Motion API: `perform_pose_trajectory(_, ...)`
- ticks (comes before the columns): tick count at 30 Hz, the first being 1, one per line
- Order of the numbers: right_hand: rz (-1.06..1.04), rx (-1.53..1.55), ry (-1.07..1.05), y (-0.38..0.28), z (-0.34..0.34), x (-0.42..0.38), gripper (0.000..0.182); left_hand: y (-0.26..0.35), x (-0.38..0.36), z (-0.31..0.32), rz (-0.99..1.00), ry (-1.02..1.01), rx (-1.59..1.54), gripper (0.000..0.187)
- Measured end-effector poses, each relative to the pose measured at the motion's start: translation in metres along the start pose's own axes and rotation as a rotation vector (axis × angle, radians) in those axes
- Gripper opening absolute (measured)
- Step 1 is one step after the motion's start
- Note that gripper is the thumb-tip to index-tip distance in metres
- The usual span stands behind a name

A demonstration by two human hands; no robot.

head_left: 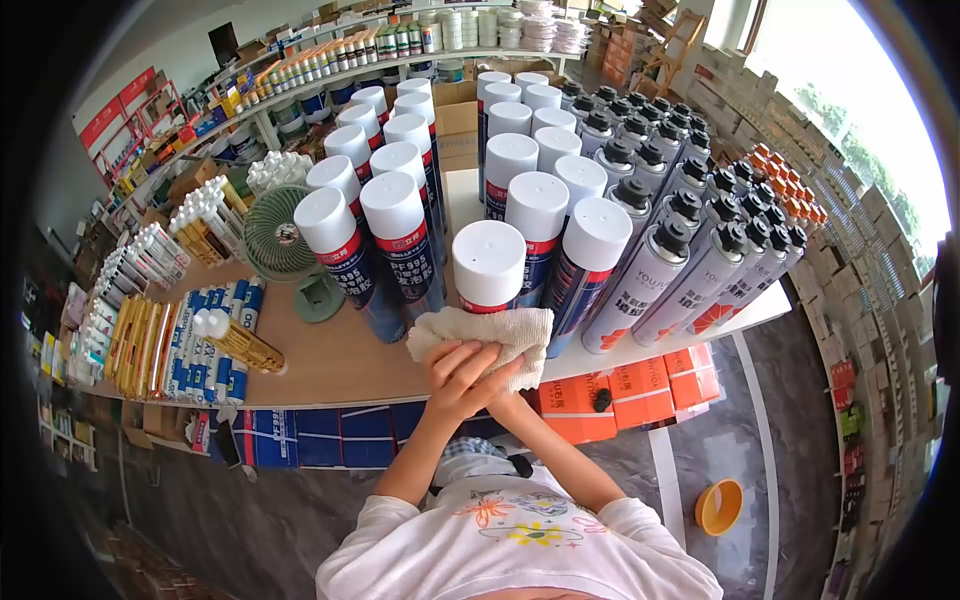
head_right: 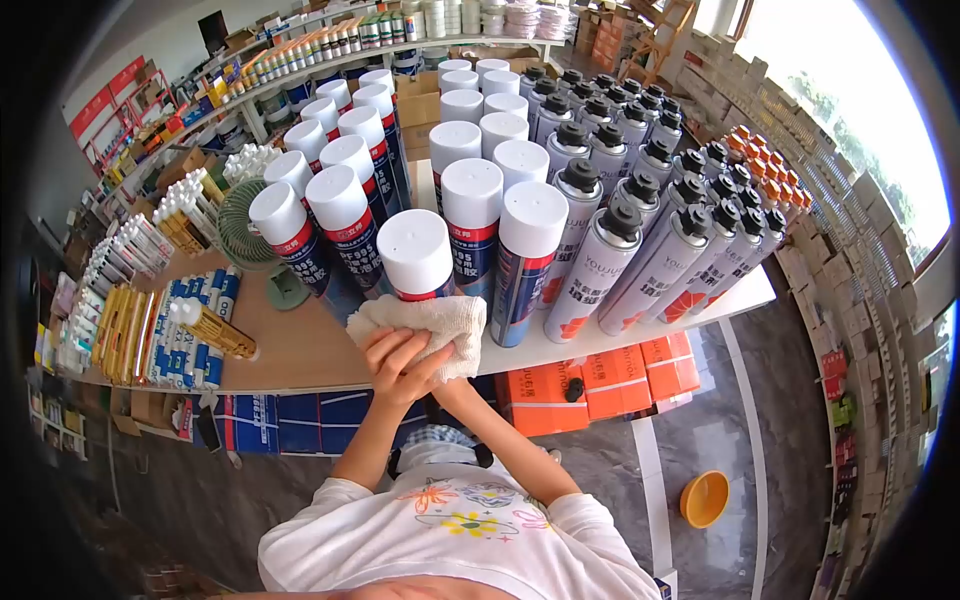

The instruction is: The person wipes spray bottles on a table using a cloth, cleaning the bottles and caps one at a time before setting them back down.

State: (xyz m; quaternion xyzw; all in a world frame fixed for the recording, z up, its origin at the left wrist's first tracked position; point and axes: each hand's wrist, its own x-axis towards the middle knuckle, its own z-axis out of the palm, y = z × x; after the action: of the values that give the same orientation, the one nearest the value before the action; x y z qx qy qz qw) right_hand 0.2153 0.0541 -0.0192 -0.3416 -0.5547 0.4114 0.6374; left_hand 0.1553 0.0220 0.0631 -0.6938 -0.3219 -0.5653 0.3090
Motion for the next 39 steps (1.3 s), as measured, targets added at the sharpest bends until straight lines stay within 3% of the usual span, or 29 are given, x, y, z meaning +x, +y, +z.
perform_pose_trajectory(5, 0.010, 0.012, 0.027, -0.001, 0.001, 0.000, 0.061, 0.001, 0.018, -0.009, 0.053, 0.002, 0.054, 0.022)
perform_pose_trajectory(9, 0.013, 0.019, 0.039, -0.004, 0.001, 0.003, 0.064, 0.009, 0.068, -0.017, -0.038, 0.025, 0.052, 0.026)
perform_pose_trajectory(17, 0.049, 0.097, 0.107, 0.000, 0.011, -0.002, 0.069, -0.002, 0.010, -0.010, 0.024, -0.082, 0.041, 0.024)
perform_pose_trajectory(23, 0.075, 0.150, 0.139, 0.005, -0.003, -0.007, 0.073, 0.000, 0.009, -0.026, -0.038, -0.084, -0.040, 0.022)
perform_pose_trajectory(29, 0.080, 0.016, -0.150, -0.036, -0.045, 0.022, 0.082, 0.002, 0.021, -0.036, -0.169, -0.069, -0.179, 0.034)
perform_pose_trajectory(34, 0.152, 0.030, -0.420, -0.063, -0.062, 0.041, 0.085, -0.002, 0.029, -0.045, -0.140, -0.107, -0.173, 0.035)
perform_pose_trajectory(36, 0.143, 0.024, -0.418, -0.056, -0.059, 0.039, 0.084, -0.003, 0.033, -0.047, -0.055, -0.137, -0.113, 0.026)
perform_pose_trajectory(39, 0.126, 0.057, -0.280, -0.044, -0.049, 0.024, 0.083, -0.005, 0.046, -0.041, 0.010, -0.141, -0.008, 0.027)
